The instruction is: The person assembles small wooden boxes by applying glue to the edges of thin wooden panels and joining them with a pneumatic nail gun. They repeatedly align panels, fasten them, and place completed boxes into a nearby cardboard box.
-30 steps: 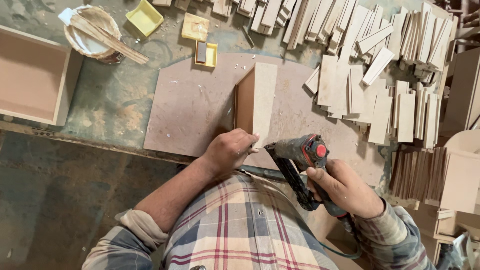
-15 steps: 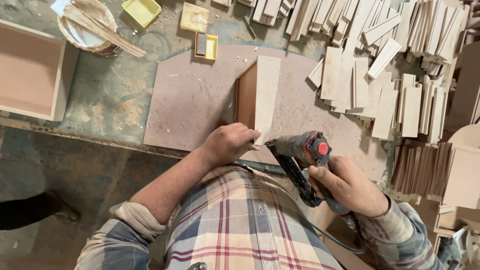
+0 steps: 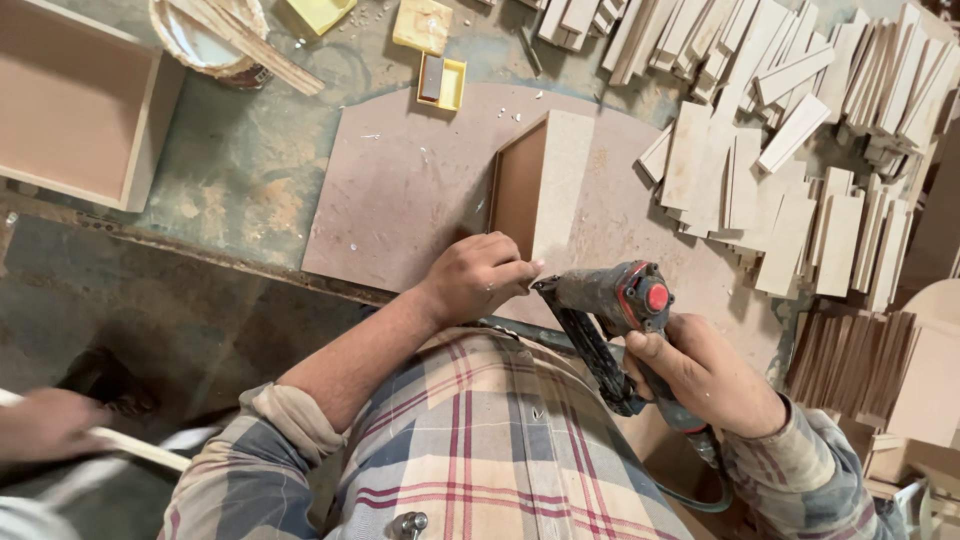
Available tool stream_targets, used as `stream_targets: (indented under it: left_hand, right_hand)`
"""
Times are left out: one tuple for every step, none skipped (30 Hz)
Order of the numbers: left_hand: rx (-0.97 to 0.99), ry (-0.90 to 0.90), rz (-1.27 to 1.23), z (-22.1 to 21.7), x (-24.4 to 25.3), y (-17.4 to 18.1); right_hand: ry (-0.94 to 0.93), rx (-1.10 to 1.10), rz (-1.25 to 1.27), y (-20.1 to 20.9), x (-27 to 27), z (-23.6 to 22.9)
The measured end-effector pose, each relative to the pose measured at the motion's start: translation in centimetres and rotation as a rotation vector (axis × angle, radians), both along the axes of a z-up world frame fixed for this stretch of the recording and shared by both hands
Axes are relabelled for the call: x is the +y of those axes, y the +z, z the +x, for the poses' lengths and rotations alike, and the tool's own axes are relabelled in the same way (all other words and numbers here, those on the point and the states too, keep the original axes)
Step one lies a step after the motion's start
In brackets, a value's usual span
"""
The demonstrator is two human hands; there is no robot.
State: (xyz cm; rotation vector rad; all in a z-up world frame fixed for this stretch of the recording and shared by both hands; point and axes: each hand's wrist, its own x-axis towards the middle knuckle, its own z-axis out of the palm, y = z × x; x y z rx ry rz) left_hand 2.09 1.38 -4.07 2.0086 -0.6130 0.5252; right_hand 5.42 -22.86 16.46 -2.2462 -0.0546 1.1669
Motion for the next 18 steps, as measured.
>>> stream_targets:
  left_hand:
    - [0.001,-0.003,-0.014,0.03,-0.05,0.16]
    - [-0.018,0.022,-0.030,-0.03,-0.13,0.33]
    - [-0.038,0.048,-0.047,-0.12,-0.23,0.51]
    - [-0.059,0.072,-0.063,-0.13,-0.24,0.64]
    - [-0.064,0.081,-0.071,-0.13,-0.20,0.75]
    - [-0.069,0.089,-0.078,-0.12,-0.17,0.81]
    - [-0.074,0.096,-0.086,-0.05,-0.11,0.81]
    - [-0.047,0.065,-0.076,-0.09,-0.17,0.79]
    - [-0.020,0.034,-0.065,-0.10,-0.20,0.72]
    - [0.005,0.002,-0.054,0.01,-0.17,0.61]
    - [0.020,-0.012,-0.054,0.08,-0.22,0.52]
    - [0.037,-0.025,-0.054,0.11,-0.24,0.42]
    - [0.054,-0.038,-0.054,0.09,-0.26,0.33]
    - [0.041,-0.035,-0.047,0.12,-0.22,0.24]
    - [0.028,-0.032,-0.041,0.15,-0.15,0.16]
    - [0.016,-0.029,-0.034,0.18,-0.04,0.09]
    - [-0.005,-0.033,-0.024,0.27,0.18,0.00]
    - [-0.023,-0.037,-0.013,0.23,0.27,-0.07]
  right_hand:
    - [0.010,0.000,0.010,0.04,0.04,0.06]
    - [0.015,-0.004,0.009,0.07,0.03,0.08]
    - [0.021,-0.008,0.007,0.09,0.00,0.10]
    - [0.024,-0.014,0.006,0.08,0.01,0.12]
    - [0.040,-0.023,0.002,0.08,0.00,0.17]
    - [0.054,-0.032,-0.002,0.06,0.00,0.13]
    - [0.067,-0.041,-0.006,0.03,0.01,0.13]
    - [0.076,-0.039,-0.019,0.06,-0.02,0.13]
    - [0.085,-0.038,-0.033,0.10,-0.03,0.15]
    - [0.094,-0.039,-0.045,0.15,-0.01,0.21]
    - [0.096,-0.039,-0.053,0.22,0.03,0.23]
    - [0.099,-0.038,-0.060,0.30,0.08,0.26]
    - [0.103,-0.037,-0.068,0.39,0.14,0.26]
    - [0.095,-0.038,-0.054,0.45,0.22,0.23]
    - [0.088,-0.038,-0.040,0.50,0.29,0.19]
    - [0.082,-0.039,-0.026,0.49,0.40,0.14]
    - [0.086,-0.048,-0.016,0.47,0.47,0.13]
    - [0.090,-0.054,-0.007,0.44,0.46,0.11]
